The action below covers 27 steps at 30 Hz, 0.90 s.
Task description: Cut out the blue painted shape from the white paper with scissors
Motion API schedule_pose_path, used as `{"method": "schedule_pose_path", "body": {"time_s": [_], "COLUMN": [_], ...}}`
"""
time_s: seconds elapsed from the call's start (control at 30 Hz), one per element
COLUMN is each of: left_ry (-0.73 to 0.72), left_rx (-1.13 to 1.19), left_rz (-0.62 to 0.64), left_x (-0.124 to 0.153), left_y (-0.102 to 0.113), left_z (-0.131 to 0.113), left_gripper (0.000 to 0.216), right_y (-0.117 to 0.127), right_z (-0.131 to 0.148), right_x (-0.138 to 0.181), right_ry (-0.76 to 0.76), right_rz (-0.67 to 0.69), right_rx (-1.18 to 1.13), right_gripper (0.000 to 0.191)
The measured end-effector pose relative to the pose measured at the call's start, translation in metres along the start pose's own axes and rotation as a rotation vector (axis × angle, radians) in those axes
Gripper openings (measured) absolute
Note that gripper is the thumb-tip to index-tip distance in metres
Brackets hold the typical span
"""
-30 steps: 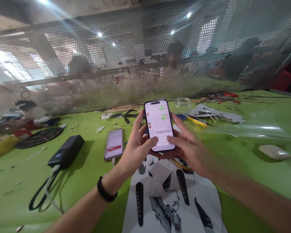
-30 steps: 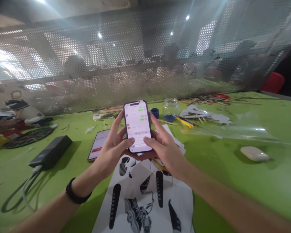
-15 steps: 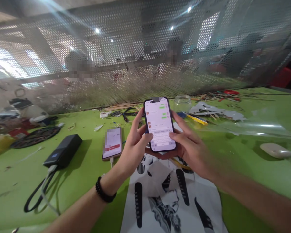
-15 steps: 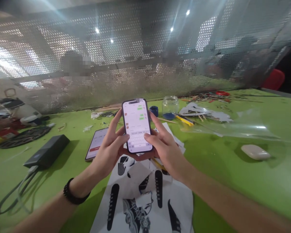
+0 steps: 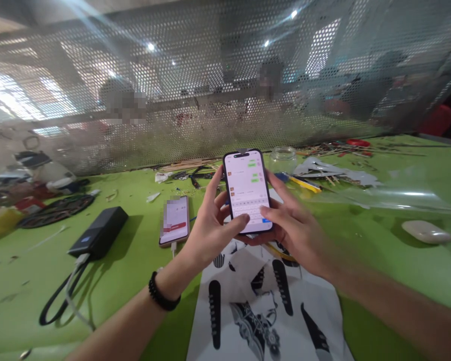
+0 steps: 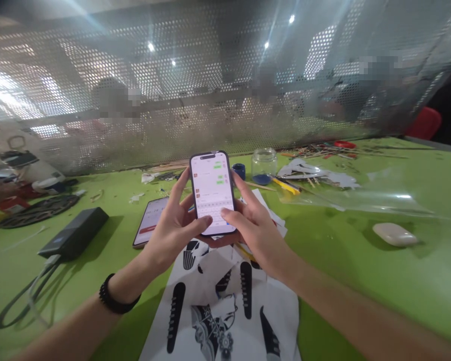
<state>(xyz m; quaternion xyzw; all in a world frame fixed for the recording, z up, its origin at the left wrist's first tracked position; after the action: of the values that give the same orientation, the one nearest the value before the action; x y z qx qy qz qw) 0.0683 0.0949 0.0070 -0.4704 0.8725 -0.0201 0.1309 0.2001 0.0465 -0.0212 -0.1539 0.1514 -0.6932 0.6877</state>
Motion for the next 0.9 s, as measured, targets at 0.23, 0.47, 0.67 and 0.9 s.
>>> {"method": "schedule_pose_path", "body": {"time_s": [0.23,0.47,0.67,0.9], "left_ry": [0.038,0.035,0.039,0.039], "left_rx": [0.062,0.075,0.073,0.044], "left_rz": [0.050,0.067,0.055,0.014], "left_x": [0.001,0.003,0.002,0.003], "left_y": [-0.005,-0.009,-0.009,-0.001], "left_z": [0.000,-0.001,-0.001,0.000], "left_gripper": [0.120,0.124,0.124,0.116], "right_y": [0.010,0.010,0.016,0.005], "right_z": [0.002,0.007,0.004,0.004], "right_x": [-0.002,-0.002,-0.003,-0.001], "right_ry": [0.022,0.058,0.040,0.026], "right_rz": [-0.060,-0.057,-0.095,0.012], "right_rx": [0.060,0.130,0.083,0.095], "right_gripper": [0.097,0.110,0.091,0.106]}}
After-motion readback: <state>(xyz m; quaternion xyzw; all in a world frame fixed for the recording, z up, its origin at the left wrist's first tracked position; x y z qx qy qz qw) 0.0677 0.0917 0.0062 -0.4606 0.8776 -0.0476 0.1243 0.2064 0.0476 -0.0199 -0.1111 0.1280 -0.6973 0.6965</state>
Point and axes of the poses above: each hand's wrist, its own x-axis away from the middle knuckle, its own y-axis out of the back of the hand, z = x × y, the point moved 10 cm from there along -x, towards the middle knuckle, and after that the axes turned 4 degrees about -y, right-handed, at the moved point
